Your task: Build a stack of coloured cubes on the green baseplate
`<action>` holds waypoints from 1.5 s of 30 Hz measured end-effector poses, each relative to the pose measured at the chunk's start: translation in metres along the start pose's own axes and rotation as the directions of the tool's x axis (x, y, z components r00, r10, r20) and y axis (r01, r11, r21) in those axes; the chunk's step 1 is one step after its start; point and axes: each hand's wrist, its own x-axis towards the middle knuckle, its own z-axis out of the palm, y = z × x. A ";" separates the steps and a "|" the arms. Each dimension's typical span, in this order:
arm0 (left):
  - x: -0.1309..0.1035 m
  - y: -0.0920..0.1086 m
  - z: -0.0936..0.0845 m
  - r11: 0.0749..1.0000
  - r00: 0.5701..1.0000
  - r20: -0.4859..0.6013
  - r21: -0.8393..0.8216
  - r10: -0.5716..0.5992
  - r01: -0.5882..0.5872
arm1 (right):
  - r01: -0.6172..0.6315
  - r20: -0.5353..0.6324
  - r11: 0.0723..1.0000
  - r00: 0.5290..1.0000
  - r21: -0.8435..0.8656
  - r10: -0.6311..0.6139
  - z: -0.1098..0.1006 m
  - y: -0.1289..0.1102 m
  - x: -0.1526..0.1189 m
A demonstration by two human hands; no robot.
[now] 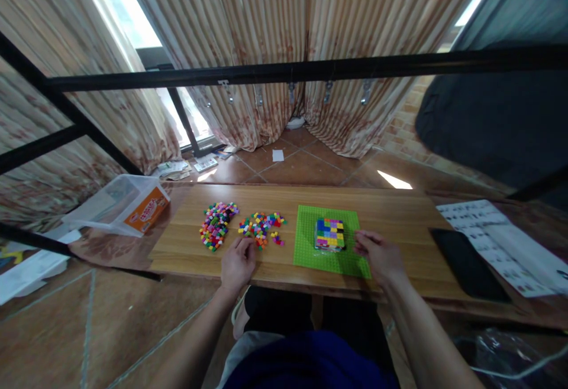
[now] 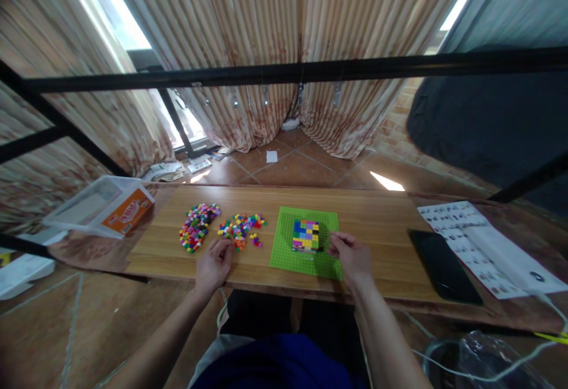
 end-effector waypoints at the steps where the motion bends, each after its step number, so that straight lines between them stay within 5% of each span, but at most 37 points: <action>1: 0.000 0.000 0.000 1.000 1.000 0.001 -0.002 0.004 -0.004 | 0.036 -0.016 0.996 0.999 -0.079 -0.037 -0.004 0.000 0.000; 7: 0.000 -0.003 0.002 1.000 1.000 -0.008 0.000 0.006 -0.006 | 0.233 0.119 0.845 0.972 -0.481 -0.201 -0.009 -0.001 -0.009; 13: 0.000 -0.001 0.002 1.000 1.000 -0.006 -0.025 0.002 -0.002 | 0.350 0.228 0.688 0.937 -0.636 -0.266 0.011 0.006 -0.015; 20: 0.001 -0.001 -0.003 0.971 0.996 -0.062 -0.233 -0.064 0.048 | 0.298 0.121 0.654 0.946 -0.696 -0.301 -0.015 0.005 -0.018; 24: 0.000 0.028 -0.010 0.926 0.990 -0.110 -0.375 -0.093 0.046 | 0.217 0.079 0.804 0.975 -0.553 -0.209 -0.017 -0.005 -0.032; 28: 0.004 0.078 -0.004 0.884 0.998 0.053 -0.467 0.042 -0.013 | 0.234 0.144 0.889 0.971 -0.393 -0.192 0.006 -0.024 -0.050; 32: 0.018 0.114 0.016 0.822 0.991 0.122 -0.569 0.054 0.026 | 0.416 0.233 0.802 0.909 -0.430 -0.346 0.030 -0.040 -0.051; 37: 0.033 0.132 0.035 0.798 0.987 0.149 -0.601 0.058 0.044 | 0.572 0.308 0.629 0.818 -0.526 -0.487 0.046 -0.043 -0.037; 45: 0.034 0.143 0.038 0.788 0.977 0.136 -0.614 0.165 -0.047 | 0.606 0.344 0.587 0.793 -0.538 -0.503 0.055 -0.038 -0.035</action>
